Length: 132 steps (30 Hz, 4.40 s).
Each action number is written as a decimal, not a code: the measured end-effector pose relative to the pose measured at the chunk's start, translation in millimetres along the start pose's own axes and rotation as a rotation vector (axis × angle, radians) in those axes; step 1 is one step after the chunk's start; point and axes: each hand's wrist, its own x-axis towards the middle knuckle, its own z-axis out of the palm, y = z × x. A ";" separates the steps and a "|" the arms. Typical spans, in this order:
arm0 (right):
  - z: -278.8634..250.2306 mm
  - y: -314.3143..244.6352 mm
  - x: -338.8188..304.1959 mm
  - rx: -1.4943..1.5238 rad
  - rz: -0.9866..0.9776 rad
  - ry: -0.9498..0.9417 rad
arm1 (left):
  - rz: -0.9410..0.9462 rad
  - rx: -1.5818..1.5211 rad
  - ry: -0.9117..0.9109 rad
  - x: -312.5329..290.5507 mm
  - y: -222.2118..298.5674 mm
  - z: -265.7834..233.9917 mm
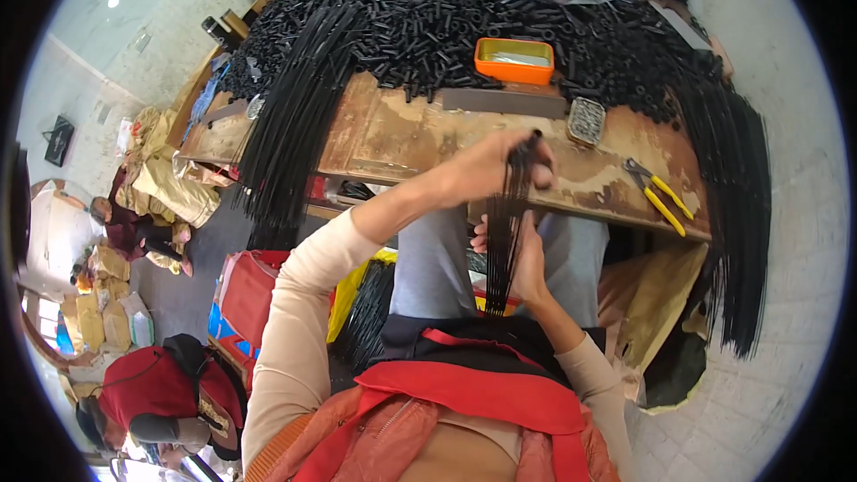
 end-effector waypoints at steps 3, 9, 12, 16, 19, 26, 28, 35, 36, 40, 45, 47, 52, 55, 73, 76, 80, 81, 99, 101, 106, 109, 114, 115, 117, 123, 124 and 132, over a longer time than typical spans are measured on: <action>-42.0 21.8 -13.0 -1.003 -0.324 -0.169 | 0.135 0.107 -0.296 -40.2 77.0 59.7; 19.1 2.3 -47.4 -0.205 0.007 0.147 | 0.172 -0.099 0.384 -93.5 79.8 31.1; 25.6 12.0 -52.9 -0.221 -0.011 0.085 | 0.038 -0.124 0.782 -119.0 -32.4 -16.6; 25.8 10.8 -56.9 -0.296 -0.031 0.091 | 0.015 -0.403 0.897 -128.8 -73.9 18.3; 28.1 8.8 -55.6 -0.322 -0.026 0.088 | 0.071 -0.420 0.965 -119.4 -73.9 26.7; 28.1 11.0 -50.2 -0.336 0.014 0.128 | 0.052 -0.135 0.992 -103.6 -67.6 25.9; 26.5 12.0 -48.0 -0.340 0.019 0.126 | 0.003 -0.247 0.929 -105.2 -67.9 22.0; 25.0 9.9 -47.7 -0.333 0.038 0.133 | -0.128 -0.714 0.724 -130.7 -81.9 11.2; 25.3 9.3 -47.9 -0.328 0.036 0.135 | -0.140 -0.747 0.716 -130.6 -79.3 14.5; 26.1 10.2 -47.3 -0.327 0.034 0.126 | -0.128 -0.735 0.692 -129.9 -77.2 18.8; 26.7 9.4 -48.1 -0.298 0.036 0.127 | -0.131 -0.724 0.668 -127.7 -75.7 22.0; 26.6 9.4 -48.4 -0.303 0.034 0.121 | -0.118 -0.728 0.657 -128.0 -76.6 22.6; 26.7 9.2 -48.7 -0.336 0.031 0.116 | -0.095 -0.770 0.659 -128.3 -78.3 22.6; 27.9 7.9 -48.5 -0.359 0.044 0.120 | -0.103 -0.782 0.663 -128.4 -80.2 22.0; 29.0 8.9 -46.5 -0.373 0.020 0.130 | -0.111 -0.851 0.639 -127.2 -82.2 24.2; 29.3 8.3 -46.5 -0.392 0.030 0.152 | -0.093 -0.808 0.706 -127.0 -78.6 29.0; 32.1 9.0 -46.9 -0.411 0.011 0.160 | -0.068 -0.774 0.716 -130.5 -79.1 30.7; 32.0 8.8 -45.7 -0.430 0.020 0.137 | -0.055 -0.756 0.741 -131.9 -79.1 30.5; 32.3 -3.6 -44.0 -0.362 0.006 0.141 | -0.079 -0.705 0.746 -134.2 -64.6 47.5; 33.6 -7.7 -43.3 -0.405 0.020 0.105 | -0.046 -0.719 0.723 -135.4 -65.7 49.2; 30.7 -8.5 -43.0 -0.332 0.076 0.097 | -0.059 -0.750 0.693 -134.1 -66.0 50.7; 26.6 -9.9 -39.7 -0.281 0.104 0.064 | -0.069 -0.745 0.677 -134.0 -65.7 50.1; 22.9 -10.7 -39.1 -0.200 0.130 0.007 | -0.069 -0.794 0.635 -134.5 -66.4 51.9; 24.8 -11.1 -40.1 -0.248 0.104 0.010 | -0.069 -0.817 0.658 -134.1 -66.7 53.5; 26.8 -11.3 -41.4 -0.295 0.073 0.021 | -0.073 -0.840 0.672 -133.2 -66.4 56.9; 21.4 -16.1 -39.3 -0.215 0.111 0.000 | -0.106 -0.855 0.658 -133.5 -60.5 58.0; 18.6 -18.4 -39.0 -0.152 0.163 -0.047 | -0.112 -0.846 0.617 -134.4 -58.8 56.9; 18.1 -18.5 -40.2 -0.192 0.156 -0.055 | -0.183 -0.883 0.493 -137.1 -71.7 51.5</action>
